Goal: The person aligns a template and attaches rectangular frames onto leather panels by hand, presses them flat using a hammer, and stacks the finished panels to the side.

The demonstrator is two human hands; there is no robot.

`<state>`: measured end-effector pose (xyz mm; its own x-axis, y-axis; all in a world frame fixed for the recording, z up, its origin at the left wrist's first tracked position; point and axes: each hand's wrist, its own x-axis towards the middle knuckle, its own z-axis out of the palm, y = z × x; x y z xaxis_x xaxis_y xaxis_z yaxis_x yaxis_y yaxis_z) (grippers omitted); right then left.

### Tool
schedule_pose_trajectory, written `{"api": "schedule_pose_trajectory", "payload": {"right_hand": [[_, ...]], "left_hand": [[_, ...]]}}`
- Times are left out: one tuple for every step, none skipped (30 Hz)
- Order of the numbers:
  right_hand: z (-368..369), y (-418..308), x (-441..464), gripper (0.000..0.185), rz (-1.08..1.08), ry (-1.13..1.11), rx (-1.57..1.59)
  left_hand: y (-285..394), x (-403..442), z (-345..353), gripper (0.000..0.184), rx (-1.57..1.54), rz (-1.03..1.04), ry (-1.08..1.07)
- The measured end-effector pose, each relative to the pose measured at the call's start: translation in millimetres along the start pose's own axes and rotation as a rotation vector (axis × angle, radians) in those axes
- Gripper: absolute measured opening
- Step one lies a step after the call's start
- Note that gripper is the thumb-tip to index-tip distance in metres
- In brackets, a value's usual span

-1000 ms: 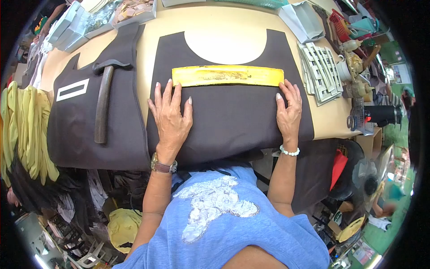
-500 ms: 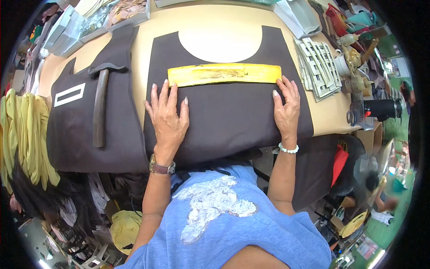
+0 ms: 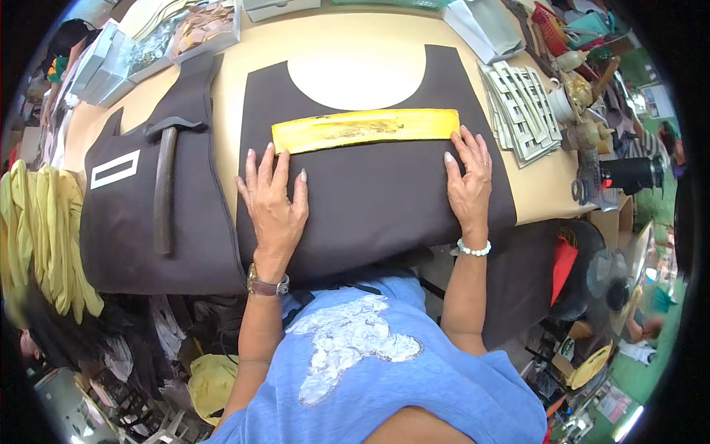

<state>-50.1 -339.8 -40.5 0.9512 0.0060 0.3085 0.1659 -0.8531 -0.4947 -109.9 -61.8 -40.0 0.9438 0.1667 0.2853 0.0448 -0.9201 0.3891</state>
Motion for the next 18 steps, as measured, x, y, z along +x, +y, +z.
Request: {"api": "schedule_pose_trajectory", "payload": {"right_hand": [[0.0,0.1,-0.2,0.035,0.001,-0.002,-0.003],[0.3,0.0,-0.3,0.035,0.006,-0.005,-0.010],[0.5,0.1,-0.2,0.035,0.002,-0.005,-0.008],[0.5,0.4,-0.2,0.035,-0.001,-0.004,-0.008],[0.5,0.9,-0.2,0.035,-0.003,-0.004,-0.008],[0.6,1.4,0.0,0.035,-0.005,-0.003,-0.009],[0.9,1.8,0.0,0.035,-0.007,-0.001,-0.011],[1.3,1.9,-0.1,0.035,-0.008,0.001,-0.012],[1.3,1.7,-0.1,0.035,-0.008,0.001,-0.012],[1.1,1.4,0.0,0.035,-0.007,0.002,-0.012],[0.9,1.0,-0.1,0.035,-0.007,0.003,-0.013],[0.8,1.0,-0.1,0.036,-0.009,0.005,-0.021],[0.7,1.3,-0.1,0.036,-0.013,0.006,-0.027],[1.1,1.5,0.2,0.036,-0.019,0.005,-0.031],[1.0,0.7,0.4,0.036,-0.017,0.005,-0.034],[0.2,-0.3,0.5,0.036,-0.018,0.004,-0.036],[0.2,-0.6,0.5,0.036,-0.019,0.003,-0.037],[0.7,0.3,0.4,0.036,-0.026,0.002,-0.043]], "left_hand": [[-0.2,0.0,-0.5,0.044,0.000,-0.001,-0.001],[-0.4,-0.2,-0.6,0.044,-0.001,-0.001,-0.002],[-0.5,-0.3,-0.5,0.044,-0.004,-0.001,-0.004],[-0.6,-0.4,-0.1,0.044,-0.010,-0.004,0.000],[-0.6,-0.3,-0.1,0.044,-0.011,-0.003,0.002],[-0.6,-0.2,-0.1,0.044,-0.013,-0.002,0.003],[-0.7,-0.2,-0.1,0.044,-0.014,-0.001,0.004],[-0.9,-0.2,0.0,0.044,-0.013,-0.001,0.002],[-1.1,0.0,0.3,0.044,-0.012,-0.001,0.001],[-1.2,0.2,0.7,0.044,-0.011,-0.001,0.000],[-1.2,0.3,1.3,0.043,-0.007,0.005,0.001],[-1.5,0.3,1.8,0.043,-0.003,0.010,0.002],[-2.0,0.1,1.6,0.043,0.005,0.013,0.003],[-1.5,0.2,1.2,0.043,0.027,0.024,0.010],[-0.1,0.2,1.0,0.043,0.050,0.032,0.017],[1.6,0.1,0.5,0.043,0.075,0.039,0.026],[4.2,0.4,-1.0,0.042,0.120,0.065,0.032],[4.1,0.3,0.6,0.041,0.138,0.080,0.025]]}}
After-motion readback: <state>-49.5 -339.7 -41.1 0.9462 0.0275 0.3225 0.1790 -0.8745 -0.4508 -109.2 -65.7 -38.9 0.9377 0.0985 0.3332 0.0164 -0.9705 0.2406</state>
